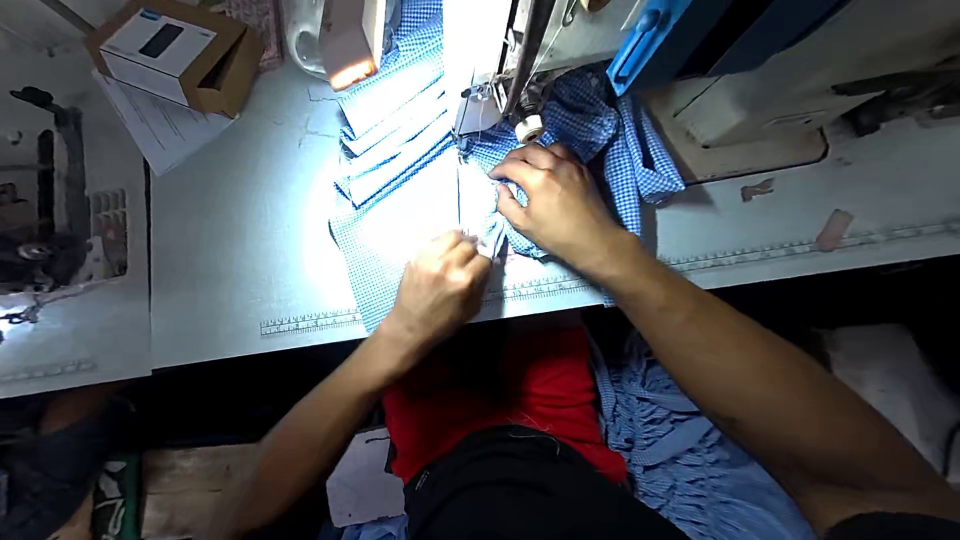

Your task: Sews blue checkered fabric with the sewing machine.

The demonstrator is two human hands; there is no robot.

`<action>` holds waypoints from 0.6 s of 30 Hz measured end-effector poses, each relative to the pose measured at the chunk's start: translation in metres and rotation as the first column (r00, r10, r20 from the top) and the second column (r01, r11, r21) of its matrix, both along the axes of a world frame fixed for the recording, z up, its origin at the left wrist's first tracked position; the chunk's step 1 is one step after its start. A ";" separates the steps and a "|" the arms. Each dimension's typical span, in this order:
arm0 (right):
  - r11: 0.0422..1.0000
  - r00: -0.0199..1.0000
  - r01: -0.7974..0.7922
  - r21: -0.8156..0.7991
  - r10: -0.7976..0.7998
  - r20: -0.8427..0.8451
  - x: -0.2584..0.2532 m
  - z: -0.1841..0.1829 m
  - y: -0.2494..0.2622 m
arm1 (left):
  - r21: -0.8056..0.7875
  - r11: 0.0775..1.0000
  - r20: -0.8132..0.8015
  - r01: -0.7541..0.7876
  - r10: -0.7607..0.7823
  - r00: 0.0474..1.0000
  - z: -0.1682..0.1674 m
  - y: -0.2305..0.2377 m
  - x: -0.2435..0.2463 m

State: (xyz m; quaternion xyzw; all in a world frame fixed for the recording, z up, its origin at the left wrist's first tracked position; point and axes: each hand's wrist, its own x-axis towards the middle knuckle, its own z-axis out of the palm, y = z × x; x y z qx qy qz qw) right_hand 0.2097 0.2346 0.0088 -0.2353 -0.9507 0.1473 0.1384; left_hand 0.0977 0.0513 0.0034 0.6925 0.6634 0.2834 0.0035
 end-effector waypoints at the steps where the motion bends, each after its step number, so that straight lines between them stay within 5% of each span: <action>1: 1.000 1.000 0.001 -0.001 -0.001 0.011 0.001 0.001 0.001 | 0.024 0.999 0.038 -0.033 0.032 0.999 -0.004 -0.009 0.012; 5: 1.000 1.000 -0.005 0.025 0.004 0.005 0.000 0.001 -0.001 | 0.039 0.990 0.165 -0.134 0.126 0.978 -0.015 -0.018 0.024; 18: 0.992 0.998 0.051 0.118 -0.046 -0.045 -0.024 -0.009 0.029 | -0.040 0.999 0.138 0.017 -0.011 0.990 -0.017 0.030 -0.054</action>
